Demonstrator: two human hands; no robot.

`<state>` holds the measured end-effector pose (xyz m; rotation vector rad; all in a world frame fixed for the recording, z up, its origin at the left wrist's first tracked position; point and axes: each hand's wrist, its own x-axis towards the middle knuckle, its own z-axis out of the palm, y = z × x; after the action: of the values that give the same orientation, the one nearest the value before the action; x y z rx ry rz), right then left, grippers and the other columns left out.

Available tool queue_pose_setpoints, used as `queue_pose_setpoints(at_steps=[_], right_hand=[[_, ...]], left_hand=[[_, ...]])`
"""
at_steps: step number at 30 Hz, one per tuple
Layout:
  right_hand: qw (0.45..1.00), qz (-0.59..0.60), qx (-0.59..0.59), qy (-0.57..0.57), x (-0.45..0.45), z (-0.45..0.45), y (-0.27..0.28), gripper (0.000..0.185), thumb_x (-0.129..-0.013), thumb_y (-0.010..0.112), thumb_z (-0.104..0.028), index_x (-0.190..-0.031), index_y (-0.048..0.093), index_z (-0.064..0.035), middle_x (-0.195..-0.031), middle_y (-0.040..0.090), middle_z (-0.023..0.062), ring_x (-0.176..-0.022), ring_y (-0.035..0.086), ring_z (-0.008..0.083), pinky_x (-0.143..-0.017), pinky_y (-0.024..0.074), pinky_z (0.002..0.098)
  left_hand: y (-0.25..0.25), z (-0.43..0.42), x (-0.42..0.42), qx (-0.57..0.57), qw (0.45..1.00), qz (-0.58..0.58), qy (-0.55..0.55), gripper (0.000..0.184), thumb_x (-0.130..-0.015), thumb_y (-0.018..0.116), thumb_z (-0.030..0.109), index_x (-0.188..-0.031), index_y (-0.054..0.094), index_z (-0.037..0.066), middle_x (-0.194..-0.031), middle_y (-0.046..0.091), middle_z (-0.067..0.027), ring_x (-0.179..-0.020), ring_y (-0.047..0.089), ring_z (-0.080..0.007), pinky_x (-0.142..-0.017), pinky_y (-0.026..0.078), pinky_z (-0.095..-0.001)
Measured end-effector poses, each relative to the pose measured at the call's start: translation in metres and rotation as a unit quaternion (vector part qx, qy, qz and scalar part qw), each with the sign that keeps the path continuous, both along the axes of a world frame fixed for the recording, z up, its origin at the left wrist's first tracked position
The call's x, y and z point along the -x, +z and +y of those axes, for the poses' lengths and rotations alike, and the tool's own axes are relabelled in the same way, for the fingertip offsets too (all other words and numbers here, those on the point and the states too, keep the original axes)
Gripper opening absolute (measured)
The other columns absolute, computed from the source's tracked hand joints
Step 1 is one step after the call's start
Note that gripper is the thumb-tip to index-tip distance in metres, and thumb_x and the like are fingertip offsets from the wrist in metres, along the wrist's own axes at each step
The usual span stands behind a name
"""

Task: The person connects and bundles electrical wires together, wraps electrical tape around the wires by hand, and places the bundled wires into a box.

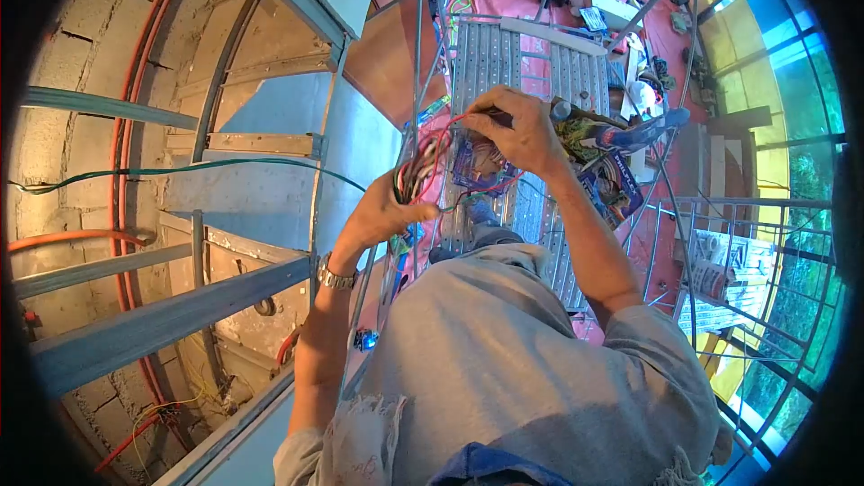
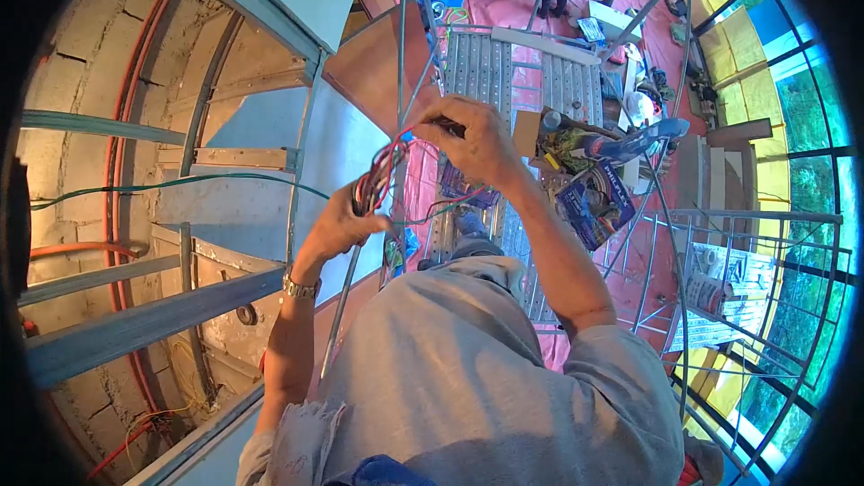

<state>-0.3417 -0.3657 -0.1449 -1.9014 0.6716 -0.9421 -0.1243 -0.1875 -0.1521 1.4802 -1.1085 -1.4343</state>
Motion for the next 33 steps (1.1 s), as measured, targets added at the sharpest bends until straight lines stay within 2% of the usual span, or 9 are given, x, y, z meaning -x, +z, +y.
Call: queue_pose_setpoints(at_steps=[4, 8, 11, 14, 16, 20, 24, 26, 33], right_hand=[[0.998, 0.038, 0.004, 0.046, -0.01, -0.009, 0.003, 0.019, -0.087, 0.085, -0.015, -0.097, 0.076, -0.0022, -0.092, 0.074, 0.0072, -0.079, 0.068, 0.0156, -0.074, 0.0536, 0.0315], [0.984, 0.053, -0.085, 0.148, -0.016, -0.032, -0.025, 0.019, -0.087, 0.085, -0.015, -0.099, 0.077, -0.0037, -0.095, 0.075, 0.0042, -0.087, 0.068, 0.0127, -0.081, 0.0541, 0.0308], [0.959, 0.043, -0.177, 0.218, -0.021, -0.039, -0.064, 0.018, -0.092, 0.081, -0.019, -0.099, 0.077, -0.0034, -0.096, 0.074, 0.0021, -0.092, 0.066, 0.0113, -0.084, 0.0535, 0.0319], [0.947, 0.004, -0.228, 0.226, -0.035, -0.019, -0.114, 0.02, -0.1, 0.074, -0.025, -0.103, 0.076, -0.005, -0.083, 0.062, -0.0043, -0.075, 0.055, 0.0076, -0.068, 0.0462, 0.0275], [0.913, -0.063, -0.331, 0.231, -0.033, -0.001, -0.106, 0.026, -0.104, 0.068, -0.029, -0.115, 0.074, -0.0062, -0.082, 0.059, -0.005, -0.072, 0.052, 0.0061, -0.066, 0.0442, 0.0255], [0.914, -0.019, -0.366, 0.173, -0.026, -0.002, -0.111, 0.026, -0.108, 0.062, -0.028, -0.12, 0.073, -0.0072, -0.085, 0.059, -0.0057, -0.074, 0.051, 0.0054, -0.068, 0.0439, 0.0238], [0.969, -0.076, -0.215, 0.1, -0.024, -0.016, -0.132, 0.023, -0.108, 0.062, -0.023, -0.119, 0.073, -0.0067, -0.079, 0.061, -0.0053, -0.061, 0.047, 0.003, -0.056, 0.0401, 0.0221], [0.955, 0.031, -0.288, 0.061, -0.011, -0.02, -0.128, 0.025, -0.109, 0.06, -0.024, -0.116, 0.073, -0.0039, -0.082, 0.058, -0.0061, -0.07, 0.047, 0.0057, -0.062, 0.0389, 0.0253], [0.958, 0.121, -0.242, 0.093, -0.02, 0.007, -0.124, 0.026, -0.11, 0.057, -0.024, -0.119, 0.072, -0.0057, -0.077, 0.054, -0.0036, -0.065, 0.045, 0.0052, -0.058, 0.0379, 0.0255]], left_hand=[[0.007, 0.002, 0.015, -0.013, 0.995, -0.083, -0.062, 0.08, -0.08, 0.093, 0.033, -0.143, 0.058, -0.001, -0.087, 0.063, 0.0036, -0.078, 0.054, -0.0103, -0.071, 0.048, -0.0314], [-0.013, 0.009, 0.014, -0.032, 0.991, -0.108, -0.077, 0.06, -0.084, 0.089, 0.021, -0.136, 0.064, 0.003, -0.081, 0.058, 0.0038, -0.074, 0.047, -0.0101, -0.067, 0.044, -0.0304], [-0.014, 0.013, 0.015, 0.021, 0.99, -0.106, -0.092, 0.054, -0.085, 0.089, 0.018, -0.132, 0.065, 0.004, -0.071, 0.052, 0.0067, -0.054, 0.044, -0.0062, -0.047, 0.035, -0.026], [0.013, 0.007, 0.012, -0.037, 0.999, -0.02, 0.005, 0.024, -0.087, 0.086, 0.015, -0.094, 0.065, 0.006, -0.063, 0.057, 0.0016, -0.049, 0.05, -0.0076, -0.044, 0.038, -0.0272], [0.024, 0.001, 0.008, -0.05, 0.996, 0.012, 0.075, 0.029, -0.087, 0.086, 0.014, -0.083, 0.058, 0.009, -0.06, 0.056, 0.0016, -0.046, 0.05, -0.0079, -0.042, 0.037, -0.0263], [0.024, -0.004, -0.012, -0.024, 0.992, -0.014, 0.121, 0.029, -0.087, 0.086, 0.014, -0.086, 0.058, 0.008, -0.059, 0.056, 0.0015, -0.044, 0.052, -0.0083, -0.039, 0.037, -0.0248], [0.017, 0.004, -0.023, -0.032, 0.992, -0.023, 0.119, 0.029, -0.086, 0.087, 0.015, -0.091, 0.06, 0.007, -0.061, 0.056, 0.0019, -0.044, 0.051, -0.0077, -0.039, 0.036, -0.0236], [0.012, 0.005, -0.023, -0.018, 0.99, -0.064, 0.122, 0.027, -0.087, 0.087, 0.015, -0.093, 0.062, 0.006, -0.061, 0.055, 0.0021, -0.045, 0.052, -0.0075, -0.039, 0.037, -0.024], [0.005, 0.002, -0.024, -0.012, 0.986, -0.023, 0.163, 0.027, -0.088, 0.086, 0.018, -0.091, 0.062, 0.006, -0.06, 0.057, 0.0006, -0.045, 0.052, -0.0079, -0.04, 0.038, -0.0245]])
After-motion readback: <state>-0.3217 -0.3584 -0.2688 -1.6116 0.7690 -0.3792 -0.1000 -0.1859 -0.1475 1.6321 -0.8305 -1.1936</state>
